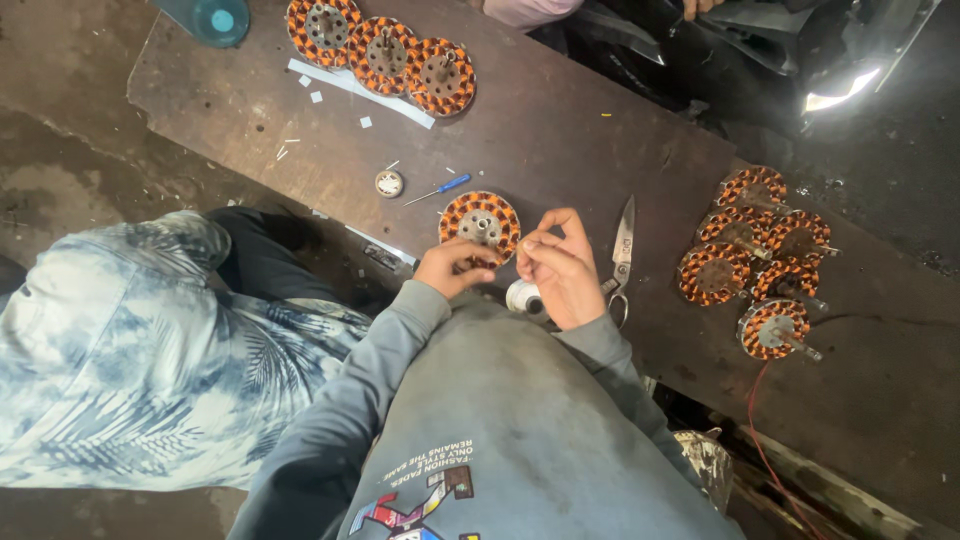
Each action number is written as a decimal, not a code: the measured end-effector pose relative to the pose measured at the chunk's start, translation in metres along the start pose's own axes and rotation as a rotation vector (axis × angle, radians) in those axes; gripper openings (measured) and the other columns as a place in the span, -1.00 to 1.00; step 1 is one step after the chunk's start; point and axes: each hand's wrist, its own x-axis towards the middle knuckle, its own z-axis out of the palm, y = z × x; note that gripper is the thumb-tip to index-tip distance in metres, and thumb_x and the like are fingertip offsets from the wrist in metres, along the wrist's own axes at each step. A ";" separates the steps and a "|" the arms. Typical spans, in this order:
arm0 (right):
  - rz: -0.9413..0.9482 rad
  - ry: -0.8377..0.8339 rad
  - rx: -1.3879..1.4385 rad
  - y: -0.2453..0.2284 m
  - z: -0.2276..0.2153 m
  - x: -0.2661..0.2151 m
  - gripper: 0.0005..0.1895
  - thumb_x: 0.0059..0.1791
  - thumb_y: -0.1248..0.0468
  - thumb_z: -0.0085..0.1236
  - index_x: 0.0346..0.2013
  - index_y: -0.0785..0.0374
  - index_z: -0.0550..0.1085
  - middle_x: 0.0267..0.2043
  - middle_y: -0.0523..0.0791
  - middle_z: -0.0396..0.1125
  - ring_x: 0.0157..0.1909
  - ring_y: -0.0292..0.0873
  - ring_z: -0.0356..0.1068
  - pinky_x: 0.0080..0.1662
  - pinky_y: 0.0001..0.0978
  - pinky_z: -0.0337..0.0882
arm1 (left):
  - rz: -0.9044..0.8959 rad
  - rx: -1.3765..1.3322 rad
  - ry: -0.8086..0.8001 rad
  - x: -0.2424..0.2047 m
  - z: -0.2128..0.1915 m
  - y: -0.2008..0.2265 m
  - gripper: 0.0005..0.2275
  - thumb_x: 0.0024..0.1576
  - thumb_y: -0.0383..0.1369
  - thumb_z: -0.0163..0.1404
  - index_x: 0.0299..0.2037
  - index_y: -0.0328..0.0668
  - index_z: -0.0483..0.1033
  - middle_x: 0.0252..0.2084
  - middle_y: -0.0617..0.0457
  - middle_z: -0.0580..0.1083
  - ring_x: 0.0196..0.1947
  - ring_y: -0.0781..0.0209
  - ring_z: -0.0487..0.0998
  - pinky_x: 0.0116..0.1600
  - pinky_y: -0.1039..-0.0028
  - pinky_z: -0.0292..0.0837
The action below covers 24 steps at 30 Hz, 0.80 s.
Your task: The person is assembling electrical components, likely stator coils, by inserting small white plastic pieces into the slots of a circular orange and black component. They use their hands to manipulate the pieces and occasionally use a small tool to assist with the insertion.
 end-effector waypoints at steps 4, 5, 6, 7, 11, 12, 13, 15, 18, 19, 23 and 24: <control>0.017 0.009 0.002 -0.001 0.000 0.002 -0.71 0.01 0.50 0.03 -0.07 0.21 0.21 -0.37 -0.07 0.31 -0.30 -0.22 0.29 -0.25 -0.35 0.23 | -0.224 -0.145 -0.026 0.007 0.003 0.006 -0.78 0.04 -0.39 0.25 -0.10 -0.13 0.66 -0.29 0.04 0.54 -0.40 0.28 0.47 -0.24 0.47 0.44; 0.019 -0.002 0.002 -0.001 0.000 0.001 -0.72 0.02 0.49 0.03 -0.07 0.20 0.21 -0.37 -0.07 0.31 -0.31 -0.22 0.29 -0.25 -0.36 0.24 | -0.299 -0.184 0.003 0.007 0.008 0.004 -0.84 0.08 -0.38 0.22 -0.13 -0.11 0.67 -0.27 0.06 0.58 -0.37 0.26 0.53 -0.24 0.46 0.47; 0.021 -0.013 0.002 -0.001 -0.001 0.000 -0.73 0.02 0.49 0.02 -0.07 0.20 0.21 -0.38 -0.06 0.31 -0.31 -0.22 0.28 -0.25 -0.36 0.24 | -0.373 -0.223 0.032 0.005 0.012 0.001 -0.89 0.13 -0.38 0.18 -0.17 -0.09 0.68 -0.26 0.08 0.61 -0.34 0.24 0.59 -0.23 0.45 0.51; 0.021 -0.026 0.002 -0.001 -0.002 0.001 -0.73 0.02 0.48 0.02 -0.07 0.20 0.21 -0.38 -0.06 0.31 -0.31 -0.22 0.28 -0.24 -0.37 0.24 | -0.293 -0.109 0.033 0.004 0.013 -0.004 -0.90 0.12 -0.38 0.19 -0.18 -0.10 0.68 -0.26 0.07 0.60 -0.31 0.20 0.60 -0.19 0.43 0.51; 0.020 -0.025 0.012 0.000 -0.006 -0.002 -0.74 0.04 0.49 0.01 -0.07 0.21 0.21 -0.37 -0.06 0.30 -0.30 -0.21 0.27 -0.23 -0.35 0.25 | -0.108 0.199 0.049 -0.009 0.012 -0.028 -0.91 0.08 -0.40 0.20 -0.23 -0.12 0.67 -0.28 0.02 0.56 -0.25 0.05 0.61 -0.13 0.34 0.51; 0.016 -0.028 0.022 0.000 -0.009 -0.003 -0.75 0.04 0.49 0.01 -0.07 0.21 0.21 -0.38 -0.05 0.30 -0.30 -0.20 0.27 -0.22 -0.35 0.25 | -0.098 0.237 0.055 -0.012 0.014 -0.032 -0.91 0.07 -0.40 0.20 -0.24 -0.11 0.67 -0.29 0.02 0.55 -0.25 0.03 0.60 -0.13 0.32 0.51; 0.015 -0.029 0.030 0.000 -0.011 -0.005 -0.75 0.04 0.49 0.00 -0.07 0.21 0.21 -0.38 -0.04 0.30 -0.30 -0.19 0.27 -0.22 -0.34 0.25 | -0.122 0.267 0.068 -0.015 0.016 -0.035 -0.91 0.06 -0.39 0.21 -0.24 -0.10 0.66 -0.28 0.02 0.55 -0.24 0.01 0.60 -0.13 0.31 0.51; 0.038 0.034 0.058 -0.001 -0.014 -0.006 -0.75 0.03 0.49 -0.02 -0.07 0.19 0.22 -0.37 -0.05 0.30 -0.31 -0.20 0.27 -0.23 -0.34 0.26 | -0.170 0.329 0.094 -0.018 0.015 -0.037 -0.90 0.05 -0.36 0.22 -0.26 -0.08 0.66 -0.25 0.03 0.55 -0.24 -0.01 0.60 -0.14 0.29 0.50; 0.013 0.107 0.094 -0.001 -0.016 -0.009 -0.75 0.02 0.49 -0.03 -0.05 0.21 0.26 -0.34 -0.07 0.29 -0.26 -0.20 0.28 -0.20 -0.35 0.27 | -0.192 0.360 0.041 -0.015 0.011 -0.029 -0.91 0.09 -0.34 0.20 -0.24 -0.05 0.66 -0.21 0.06 0.56 -0.21 -0.01 0.60 -0.13 0.28 0.50; -0.012 0.128 0.106 -0.001 -0.016 -0.008 -0.75 0.02 0.50 -0.04 -0.04 0.22 0.28 -0.32 -0.07 0.28 -0.24 -0.20 0.29 -0.19 -0.35 0.28 | -0.182 0.383 0.021 -0.012 0.008 -0.025 -0.92 0.09 -0.33 0.19 -0.24 -0.02 0.67 -0.20 0.07 0.56 -0.20 -0.01 0.60 -0.12 0.28 0.50; -0.112 0.196 0.111 0.001 -0.016 -0.018 -0.80 0.08 0.42 -0.02 0.00 0.21 0.32 -0.32 -0.08 0.27 -0.21 -0.18 0.28 -0.17 -0.31 0.27 | -0.117 0.360 -0.063 0.002 -0.009 -0.009 -0.83 0.03 -0.32 0.21 -0.17 -0.02 0.67 -0.11 -0.01 0.56 -0.20 -0.08 0.58 -0.14 0.25 0.50; -0.161 0.223 0.125 0.002 -0.017 -0.024 -0.82 0.09 0.38 -0.02 0.00 0.22 0.34 -0.32 -0.09 0.27 -0.23 -0.17 0.28 -0.17 -0.29 0.27 | -0.100 0.326 -0.085 0.002 -0.015 -0.008 -0.78 -0.01 -0.33 0.23 -0.14 -0.05 0.67 -0.07 -0.05 0.56 -0.21 -0.12 0.57 -0.16 0.23 0.49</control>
